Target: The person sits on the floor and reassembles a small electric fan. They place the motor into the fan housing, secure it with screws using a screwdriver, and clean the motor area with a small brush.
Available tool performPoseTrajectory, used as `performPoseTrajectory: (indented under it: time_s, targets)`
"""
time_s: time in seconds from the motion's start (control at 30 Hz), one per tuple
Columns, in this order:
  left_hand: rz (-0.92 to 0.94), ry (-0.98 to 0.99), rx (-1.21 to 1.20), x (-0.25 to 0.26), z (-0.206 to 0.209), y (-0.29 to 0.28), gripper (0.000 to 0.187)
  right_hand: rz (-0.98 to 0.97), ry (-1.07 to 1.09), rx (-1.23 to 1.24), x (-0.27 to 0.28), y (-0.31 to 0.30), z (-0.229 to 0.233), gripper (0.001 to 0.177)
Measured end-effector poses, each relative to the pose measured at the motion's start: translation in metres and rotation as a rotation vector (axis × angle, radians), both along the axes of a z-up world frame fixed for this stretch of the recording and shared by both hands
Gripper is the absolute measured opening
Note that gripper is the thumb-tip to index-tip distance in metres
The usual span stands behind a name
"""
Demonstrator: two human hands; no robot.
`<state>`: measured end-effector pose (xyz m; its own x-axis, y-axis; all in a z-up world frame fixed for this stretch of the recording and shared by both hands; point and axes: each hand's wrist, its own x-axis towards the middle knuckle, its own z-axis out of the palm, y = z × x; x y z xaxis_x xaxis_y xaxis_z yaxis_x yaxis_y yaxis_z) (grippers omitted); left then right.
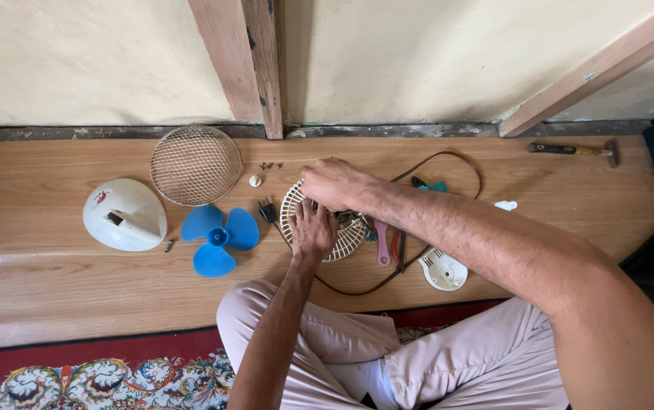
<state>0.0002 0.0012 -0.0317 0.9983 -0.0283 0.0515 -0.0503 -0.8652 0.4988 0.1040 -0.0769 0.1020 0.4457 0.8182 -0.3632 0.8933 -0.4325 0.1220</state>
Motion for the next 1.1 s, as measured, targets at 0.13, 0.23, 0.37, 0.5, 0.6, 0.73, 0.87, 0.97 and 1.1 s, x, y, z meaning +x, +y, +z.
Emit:
performPoseTrajectory:
  time_s: [0.13,0.23,0.37,0.5,0.6,0.73,0.87,0.97,1.1]
  targets:
    - [-0.021,0.093,-0.027,0.000,0.007,0.001,0.051,-0.246,0.052,0.061,0.006,0.001,0.004,0.024]
    - [-0.018,0.154,-0.051,0.000,0.015,0.002,0.051,-0.334,0.055,0.062,0.011,-0.004,0.005,0.017]
    - [-0.010,0.117,-0.046,-0.002,0.018,0.001,0.049,-0.438,0.102,0.090,0.015,-0.008,0.003,0.017]
    - [-0.012,0.139,-0.053,-0.001,0.016,0.002,0.049,-0.471,0.101,0.100,0.016,-0.001,0.003,0.017]
    - [-0.015,0.169,-0.036,0.000,0.014,0.001,0.049,-0.492,0.114,0.096,0.015,0.003,0.003,0.015]
    - [-0.002,0.150,-0.048,0.000,0.012,0.000,0.050,-0.458,0.095,0.082,0.010,0.002,0.006,0.019]
    - [0.016,0.130,-0.065,-0.002,0.014,0.000,0.051,-0.499,0.107,0.137,-0.005,-0.016,0.020,0.034]
    - [0.029,0.112,-0.087,-0.002,0.013,-0.001,0.053,-0.575,0.138,0.238,-0.018,-0.043,0.035,0.036]
    - [0.031,0.149,-0.061,0.000,0.005,0.000,0.053,-0.678,0.267,0.514,-0.025,-0.098,0.040,0.037]
